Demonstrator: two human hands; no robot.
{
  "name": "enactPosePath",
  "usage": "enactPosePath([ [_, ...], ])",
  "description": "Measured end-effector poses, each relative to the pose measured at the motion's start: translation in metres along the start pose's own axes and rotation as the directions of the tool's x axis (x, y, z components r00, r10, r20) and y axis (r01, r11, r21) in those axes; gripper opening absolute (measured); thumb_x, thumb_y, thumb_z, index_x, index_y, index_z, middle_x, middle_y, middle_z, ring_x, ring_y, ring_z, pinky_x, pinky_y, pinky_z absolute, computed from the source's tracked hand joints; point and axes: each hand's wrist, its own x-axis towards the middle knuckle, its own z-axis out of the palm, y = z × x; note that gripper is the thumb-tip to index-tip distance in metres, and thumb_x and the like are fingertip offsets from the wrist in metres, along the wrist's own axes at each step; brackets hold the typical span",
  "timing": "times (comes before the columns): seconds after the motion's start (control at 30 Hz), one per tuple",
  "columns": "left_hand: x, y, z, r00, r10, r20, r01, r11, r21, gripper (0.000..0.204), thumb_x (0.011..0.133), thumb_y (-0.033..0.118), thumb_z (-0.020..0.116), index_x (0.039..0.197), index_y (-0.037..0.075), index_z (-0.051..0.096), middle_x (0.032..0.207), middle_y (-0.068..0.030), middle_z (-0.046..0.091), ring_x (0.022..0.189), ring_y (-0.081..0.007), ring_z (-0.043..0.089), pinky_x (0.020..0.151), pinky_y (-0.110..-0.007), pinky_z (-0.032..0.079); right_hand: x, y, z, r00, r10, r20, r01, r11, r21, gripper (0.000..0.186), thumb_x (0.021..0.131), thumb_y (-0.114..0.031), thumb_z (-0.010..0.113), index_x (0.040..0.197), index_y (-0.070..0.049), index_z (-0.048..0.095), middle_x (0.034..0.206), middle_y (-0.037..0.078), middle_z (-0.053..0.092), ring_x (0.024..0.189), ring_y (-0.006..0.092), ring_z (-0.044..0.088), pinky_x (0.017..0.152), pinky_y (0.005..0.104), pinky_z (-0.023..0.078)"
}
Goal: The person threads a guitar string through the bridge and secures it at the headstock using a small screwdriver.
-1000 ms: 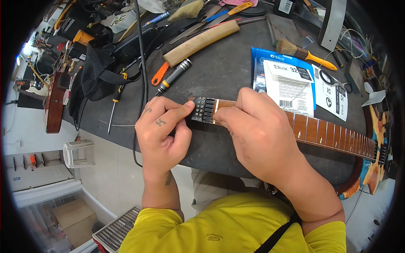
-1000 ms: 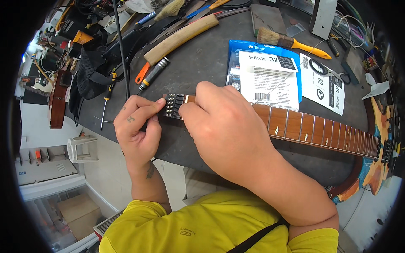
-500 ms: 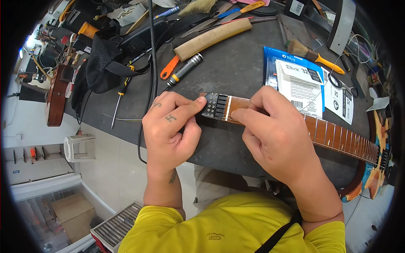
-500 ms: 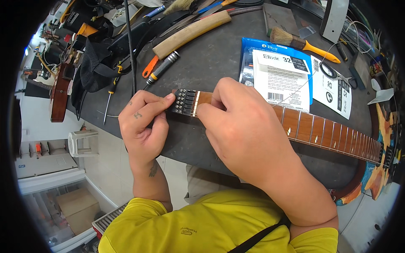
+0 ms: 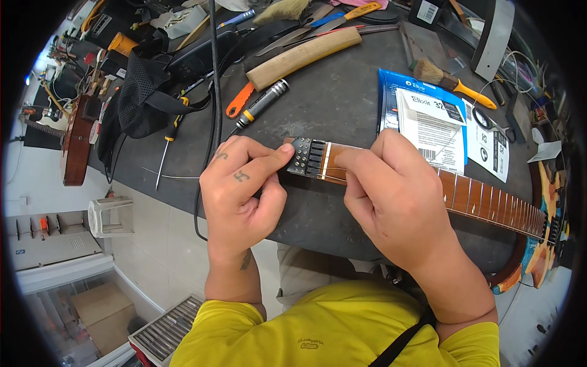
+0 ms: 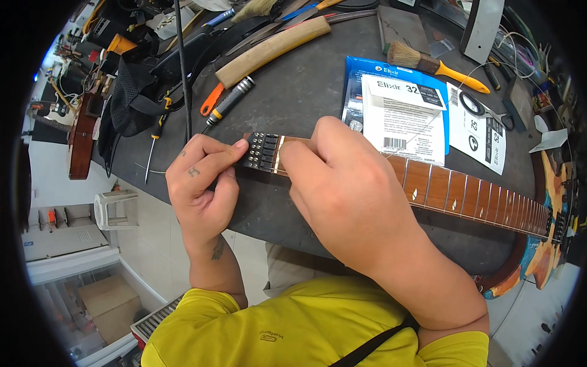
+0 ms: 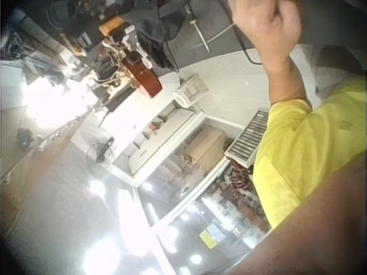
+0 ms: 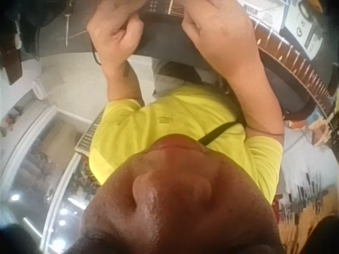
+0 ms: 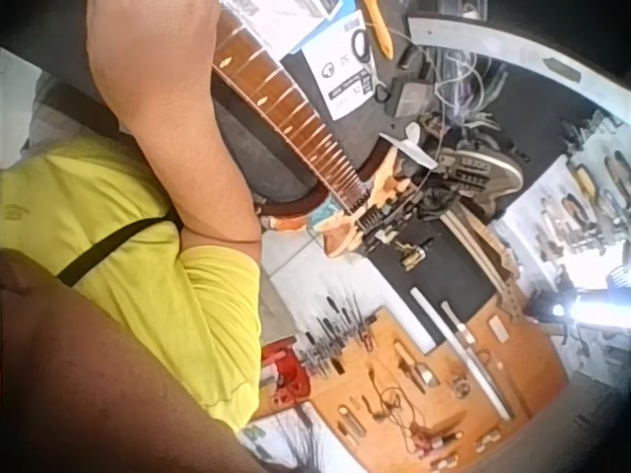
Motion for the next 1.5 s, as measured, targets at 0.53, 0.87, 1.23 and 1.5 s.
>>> enactPosePath([
  [0.53,0.002,0.003,-0.002,1.0,-0.003,0.013,0.003,1.0,0.008,0.038,0.07,-0.011,0.07,0.104,-0.002,0.086,0.083,-0.0113,0.071,0.074,-0.0284,0.068,0.072,-0.037,0.053,0.001,0.001,0.001,0.999,-0.026,0.037,0.028,0.998,-0.05,0.024,0.084,0.011,0.079,0.104,-0.002,0.075,0.086,0.013,0.051,0.076,0.0322,0.059,0.066,0.0437,0.049],
  [0.87,0.043,0.004,-0.034,0.942,-0.323,-0.091,0.335,0.904,0.267,0.022,0.093,-0.004,0.074,0.114,0.0,0.079,0.1,-0.0166,0.081,0.087,-0.0296,0.079,0.083,-0.04,0.062,0.0,0.004,0.003,0.998,-0.03,0.048,0.032,0.999,-0.033,0.013,0.086,-0.003,0.077,0.095,-0.002,0.067,0.093,0.014,0.055,0.079,0.0362,0.061,0.072,0.0479,0.052],
  [1.23,0.034,0.015,-0.014,0.987,-0.161,-0.006,0.149,0.9,0.41,0.026,0.092,-0.003,0.075,0.117,-0.001,0.079,0.105,-0.0187,0.081,0.096,-0.0373,0.076,0.092,-0.044,0.061,-0.001,0.005,0.003,0.998,-0.058,0.022,0.06,0.995,-0.082,0.021,0.085,0.006,0.081,0.103,-0.004,0.077,0.089,0.012,0.055,0.082,0.0326,0.064,0.072,0.045,0.054],
  [1.5,0.004,0.005,0.001,0.994,0.113,-0.01,-0.11,0.984,0.143,0.029,0.076,-0.012,0.077,0.102,0.0,0.083,0.091,-0.0106,0.077,0.085,-0.0317,0.073,0.079,-0.04,0.059,0.0,0.002,0.005,0.997,-0.076,0.013,0.076,0.995,-0.069,0.027,0.084,0.007,0.08,0.109,-0.003,0.08,0.088,0.012,0.055,0.078,0.032,0.063,0.068,0.0432,0.052],
])
